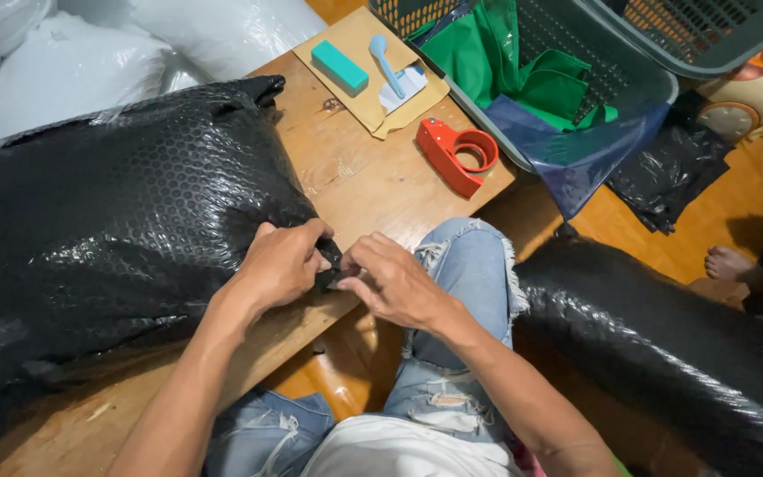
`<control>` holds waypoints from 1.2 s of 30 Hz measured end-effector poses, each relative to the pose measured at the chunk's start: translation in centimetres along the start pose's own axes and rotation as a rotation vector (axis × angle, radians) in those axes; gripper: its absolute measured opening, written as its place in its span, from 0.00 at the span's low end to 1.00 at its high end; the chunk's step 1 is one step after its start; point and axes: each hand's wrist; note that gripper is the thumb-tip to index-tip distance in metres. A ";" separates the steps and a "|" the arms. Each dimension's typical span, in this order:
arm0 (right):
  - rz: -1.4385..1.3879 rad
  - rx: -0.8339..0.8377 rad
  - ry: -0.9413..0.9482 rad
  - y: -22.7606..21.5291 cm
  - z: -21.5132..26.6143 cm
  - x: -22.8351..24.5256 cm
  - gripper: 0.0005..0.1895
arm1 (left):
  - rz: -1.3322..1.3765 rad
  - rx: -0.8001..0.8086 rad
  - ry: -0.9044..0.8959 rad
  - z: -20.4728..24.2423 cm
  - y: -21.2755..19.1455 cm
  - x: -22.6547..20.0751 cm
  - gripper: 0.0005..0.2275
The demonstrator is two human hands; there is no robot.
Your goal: The person seals a black bubble mailer on a low wooden table. They fold the edges of the mailer, press the seams, and use a red tape dispenser to apply tape to the closure. The person repeats this process for another mailer.
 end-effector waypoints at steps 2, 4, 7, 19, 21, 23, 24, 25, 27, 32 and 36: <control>0.000 0.008 0.013 0.3 -0.3 0.0 0.08 | 0.017 0.006 -0.001 0.2 -0.3 -0.1 0.18; -0.001 0.017 0.025 0.6 -0.6 -0.2 0.07 | 0.035 0.010 -0.004 0.2 -0.5 -0.2 0.19; 0.001 0.029 0.062 1.2 -0.6 -0.7 0.07 | 0.070 0.004 -0.016 0.2 -0.5 -0.2 0.20; 0.125 0.000 0.049 3.4 -0.8 -2.9 0.10 | 0.076 0.017 -0.006 0.2 -0.5 0.0 0.23; 0.101 -0.045 0.065 3.6 -0.9 -3.1 0.10 | 0.160 0.004 0.009 0.4 -0.7 0.1 0.24; 0.079 -0.058 0.087 3.5 -0.9 -2.8 0.09 | 0.175 0.030 0.016 0.8 -1.6 0.0 0.24; 0.058 -0.070 0.113 3.4 -0.9 -2.7 0.09 | 0.193 0.057 0.026 1.0 -1.9 -0.1 0.25; 0.059 -0.072 0.115 3.5 -0.7 -2.9 0.09 | 0.192 0.059 0.028 1.2 -2.3 -0.3 0.25; 0.083 -0.102 0.088 3.6 -0.5 -3.4 0.13 | 0.181 0.144 -0.019 1.5 -3.0 -0.8 0.37; -0.066 -0.268 0.226 3.8 -0.3 -2.0 0.30 | 0.115 0.061 -0.058 0.9 -1.4 -0.7 0.30; -0.394 -0.422 0.480 4.7 2.1 -3.6 0.36 | 0.098 0.024 -0.051 1.2 -1.5 -0.9 0.29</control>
Point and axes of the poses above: each hand's wrist, its own z-axis away from the middle knuckle, its own y-axis out of the palm, x = y × z, and after that the axes turned 10 degrees about -z, right-handed
